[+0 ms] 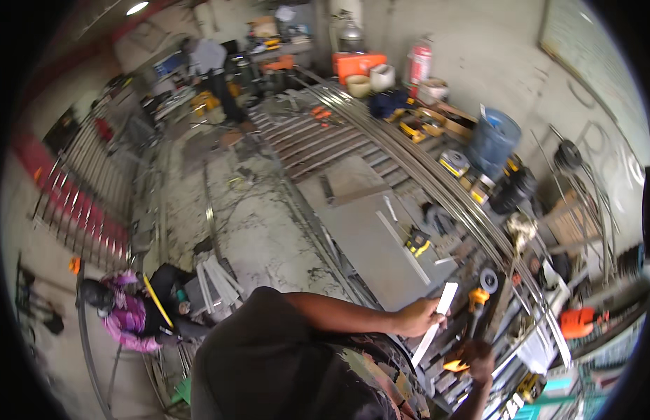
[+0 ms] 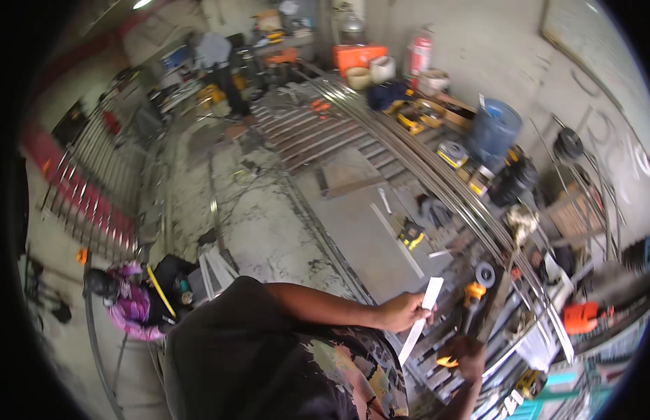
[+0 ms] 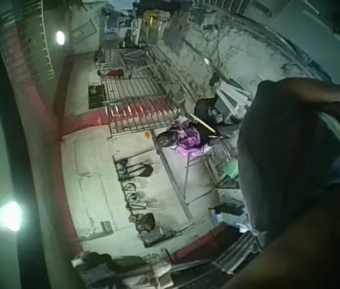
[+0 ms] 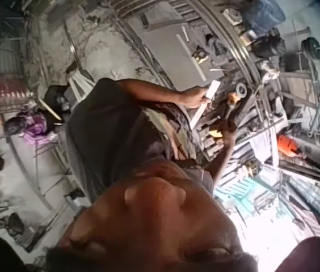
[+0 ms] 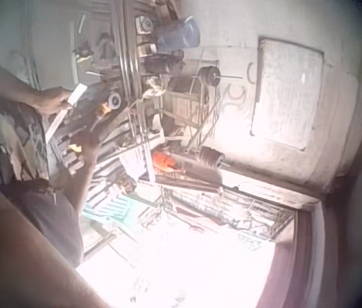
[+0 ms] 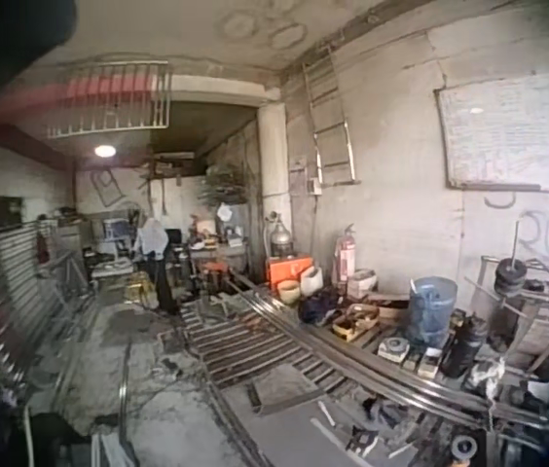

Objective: The person measures and marks metal strips and metal plates with a tape measure, pencil, and marker, then grinds them with a grinder.

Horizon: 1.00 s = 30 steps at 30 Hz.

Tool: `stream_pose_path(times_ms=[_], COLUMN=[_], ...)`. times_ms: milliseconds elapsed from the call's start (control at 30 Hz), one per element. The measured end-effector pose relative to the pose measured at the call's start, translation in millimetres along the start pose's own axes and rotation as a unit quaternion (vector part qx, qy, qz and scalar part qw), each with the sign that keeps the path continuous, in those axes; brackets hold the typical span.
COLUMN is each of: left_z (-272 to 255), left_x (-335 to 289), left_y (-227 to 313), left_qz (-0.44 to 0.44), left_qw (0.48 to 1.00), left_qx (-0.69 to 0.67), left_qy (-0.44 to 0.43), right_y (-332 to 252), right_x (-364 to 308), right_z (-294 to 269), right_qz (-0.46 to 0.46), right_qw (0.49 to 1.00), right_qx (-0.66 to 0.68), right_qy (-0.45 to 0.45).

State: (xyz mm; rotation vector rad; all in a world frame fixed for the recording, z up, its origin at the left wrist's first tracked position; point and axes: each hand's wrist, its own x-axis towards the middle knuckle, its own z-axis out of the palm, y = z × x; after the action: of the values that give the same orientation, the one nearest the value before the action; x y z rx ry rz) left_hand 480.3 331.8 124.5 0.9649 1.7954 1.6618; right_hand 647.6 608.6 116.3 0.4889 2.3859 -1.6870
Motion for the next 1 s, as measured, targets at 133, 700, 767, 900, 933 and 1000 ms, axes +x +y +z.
stream_pose_path(times_ms=[133,700,767,900,933,1000], left_z=[10.8,-55.1,-65.4,-72.2,-74.1,-68.5], left_x=[16.6,55.4,50.8,51.0,48.6,55.6], left_y=[19.8,3.9,2.5,-7.6,-14.6,-22.4], left_qz=[-0.015,0.008,0.003,0.018,0.015,0.028], left_qw=[1.0,0.999,1.0,1.0,1.0,1.0], left_qx=[0.002,-0.042,-0.026,-0.018,-0.025,-0.004], left_qy=[0.021,-0.001,-0.003,-0.012,0.004,-0.001], right_y=[35.1,151.4,132.7,106.5,42.9,42.3], right_x=[112.8,189.4,175.7,150.1,126.1,96.5], right_z=[-26.6,-42.2,-41.4,-72.8,-70.2,-83.6], right_qz=[0.014,0.162,0.146,0.108,0.068,-0.189], right_qw=[0.886,0.942,0.972,0.98,0.972,0.974], right_qx=[-0.414,-0.213,-0.112,0.157,0.223,-0.073], right_qy=[0.207,0.202,0.148,0.063,-0.031,0.099])
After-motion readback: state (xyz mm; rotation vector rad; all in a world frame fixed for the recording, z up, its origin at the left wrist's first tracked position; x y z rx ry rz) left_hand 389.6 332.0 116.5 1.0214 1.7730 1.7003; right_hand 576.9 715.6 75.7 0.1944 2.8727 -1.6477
